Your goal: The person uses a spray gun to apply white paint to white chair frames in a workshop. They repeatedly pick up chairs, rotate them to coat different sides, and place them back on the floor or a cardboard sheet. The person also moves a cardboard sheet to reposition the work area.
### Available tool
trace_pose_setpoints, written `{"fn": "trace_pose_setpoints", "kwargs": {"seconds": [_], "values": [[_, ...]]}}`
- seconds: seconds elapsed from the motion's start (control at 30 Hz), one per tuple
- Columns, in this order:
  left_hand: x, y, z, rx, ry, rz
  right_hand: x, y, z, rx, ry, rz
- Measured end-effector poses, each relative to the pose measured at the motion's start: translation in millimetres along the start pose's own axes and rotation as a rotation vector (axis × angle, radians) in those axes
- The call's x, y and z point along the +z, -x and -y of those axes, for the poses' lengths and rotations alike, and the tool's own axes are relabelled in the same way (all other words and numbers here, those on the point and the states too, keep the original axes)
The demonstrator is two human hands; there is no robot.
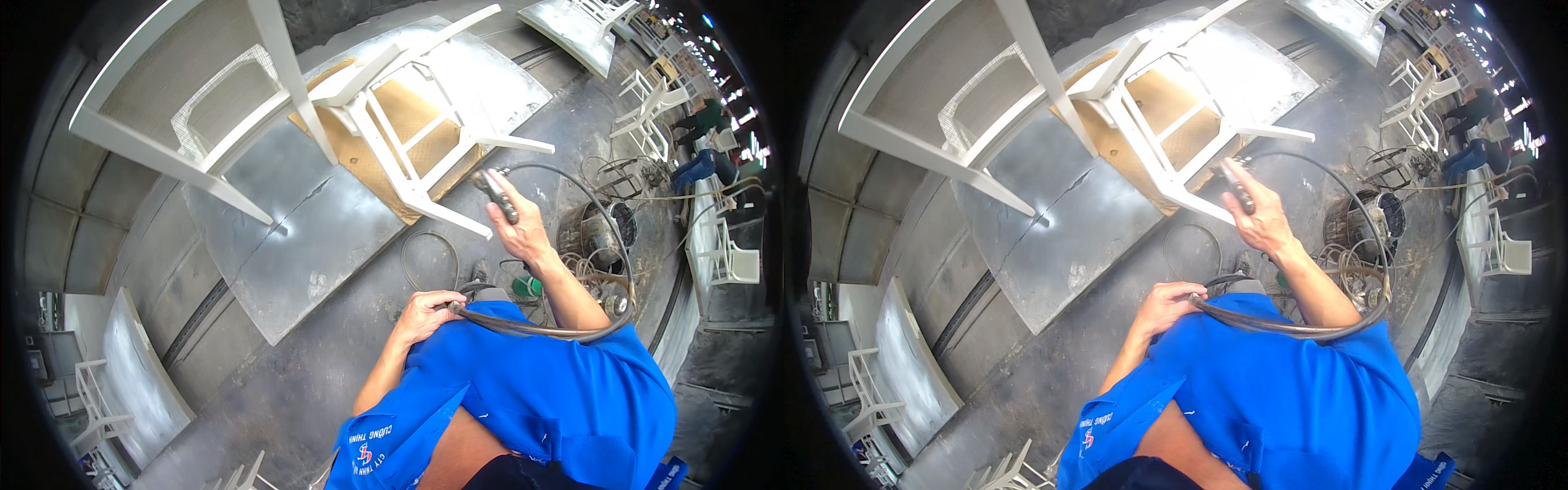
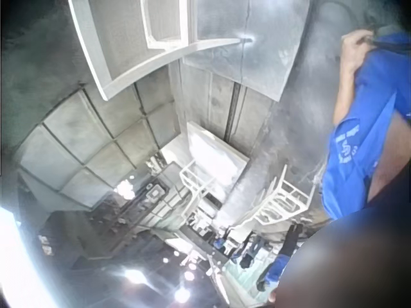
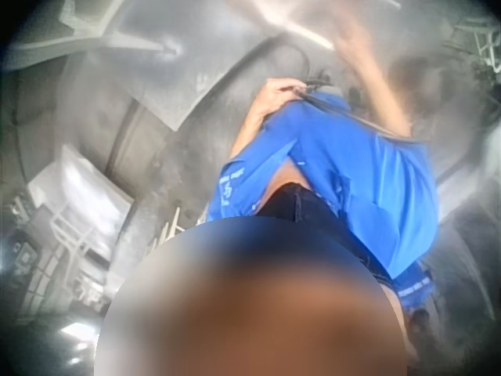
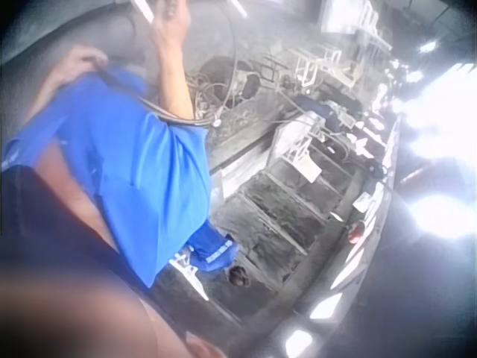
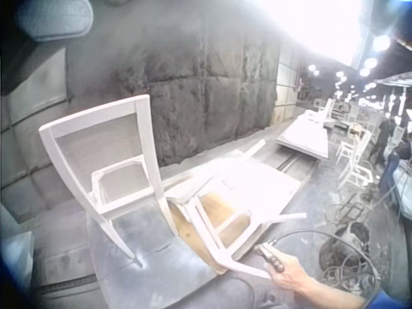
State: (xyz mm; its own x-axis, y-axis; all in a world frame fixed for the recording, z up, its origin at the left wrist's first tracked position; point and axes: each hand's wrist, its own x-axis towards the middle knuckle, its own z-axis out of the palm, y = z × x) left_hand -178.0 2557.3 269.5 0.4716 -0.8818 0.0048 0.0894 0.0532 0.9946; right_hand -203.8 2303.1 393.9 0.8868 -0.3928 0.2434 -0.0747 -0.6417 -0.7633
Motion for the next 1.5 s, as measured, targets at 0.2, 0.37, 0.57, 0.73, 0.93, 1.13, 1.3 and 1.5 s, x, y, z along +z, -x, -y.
{"fn": "trace_pose_setpoints", "kwargs": {"seconds": [0.2,0.37,0.57,0.73,0.93,1.13,1.3,1.5], "values": [[59,-104,9,-0.031,-0.096,0.316,-99,16,-88,0.229,0.032,-0.175],[140,-205,22,-0.018,-0.196,0.572,-206,26,-171,0.361,0.008,-0.053],[228,-293,45,0.030,-0.217,0.631,-299,11,-245,0.369,-0.024,0.084],[265,-337,56,-0.054,-0.292,0.714,-361,-5,-246,0.417,0.087,0.275],[278,-384,55,-0.192,-0.332,0.796,-404,-60,-250,0.156,-0.267,0.233],[232,-402,76,-0.144,-0.455,0.366,-354,-136,-318,0.256,-0.495,0.252],[138,-332,111,-0.328,-0.707,-0.609,-387,-155,-332,0.251,-0.287,0.527],[96,-247,164,-1.043,-0.471,-1.058,-412,-198,-314,0.312,-0.143,0.401]]}}
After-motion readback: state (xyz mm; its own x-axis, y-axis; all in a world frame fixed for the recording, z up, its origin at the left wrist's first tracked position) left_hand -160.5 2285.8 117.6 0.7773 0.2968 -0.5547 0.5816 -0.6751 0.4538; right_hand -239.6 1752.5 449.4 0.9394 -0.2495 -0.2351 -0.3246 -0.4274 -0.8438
